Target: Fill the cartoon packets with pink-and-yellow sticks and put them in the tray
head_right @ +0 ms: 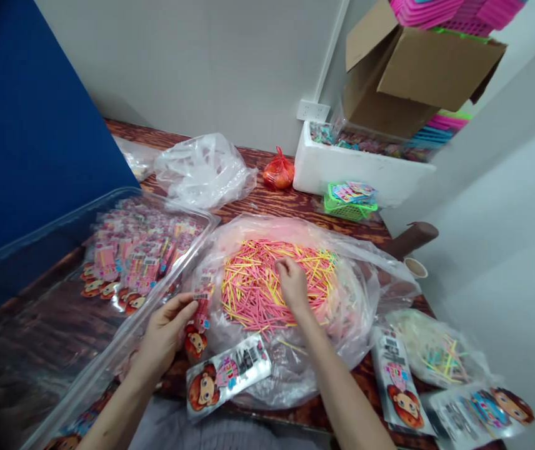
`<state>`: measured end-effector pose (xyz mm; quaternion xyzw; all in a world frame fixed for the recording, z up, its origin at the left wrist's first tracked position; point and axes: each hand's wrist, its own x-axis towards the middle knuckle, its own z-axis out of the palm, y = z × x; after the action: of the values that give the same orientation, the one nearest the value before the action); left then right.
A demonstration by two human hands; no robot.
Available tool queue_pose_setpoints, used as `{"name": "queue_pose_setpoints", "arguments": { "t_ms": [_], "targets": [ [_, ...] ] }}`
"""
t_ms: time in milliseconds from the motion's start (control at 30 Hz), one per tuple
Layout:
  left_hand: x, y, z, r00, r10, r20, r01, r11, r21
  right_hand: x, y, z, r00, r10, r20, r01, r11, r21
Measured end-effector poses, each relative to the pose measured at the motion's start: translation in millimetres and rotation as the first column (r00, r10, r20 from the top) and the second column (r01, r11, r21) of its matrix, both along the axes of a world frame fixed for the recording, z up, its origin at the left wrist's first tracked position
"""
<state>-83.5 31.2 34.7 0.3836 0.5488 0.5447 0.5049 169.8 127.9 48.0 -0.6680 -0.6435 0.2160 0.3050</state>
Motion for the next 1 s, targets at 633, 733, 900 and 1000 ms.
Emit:
{"name": "queue_pose_setpoints", "arguments": {
  "t_ms": [633, 733, 900, 1000],
  "targets": [
    [1, 30, -45.1, 0.91, 0.161, -0.382, -0.147, 0.987, 0.066, 36, 72, -13.2, 0.775, 0.087, 0.627, 0.049, 0.979, -0.196],
    [0, 27, -41.0, 0.915, 0.161, -0.37, -0.153, 0.987, 0.049, 38, 74, -11.2, 0.771, 0.117, 0.626, 0.016, 0.979, -0.202],
    [-1, 24, -39.4, 0.927, 0.14, -0.348, -0.138, 0.99, 0.03, 38, 81, -11.2, 0.772, 0.127, 0.623, 0.001, 0.98, -0.201],
    [-2, 24, -38.8, 0.935, 0.12, -0.334, -0.124, 0.992, 0.009, 35, 83, -13.8, 0.767, 0.113, 0.631, 0.01, 0.982, -0.188]
  ]
}}
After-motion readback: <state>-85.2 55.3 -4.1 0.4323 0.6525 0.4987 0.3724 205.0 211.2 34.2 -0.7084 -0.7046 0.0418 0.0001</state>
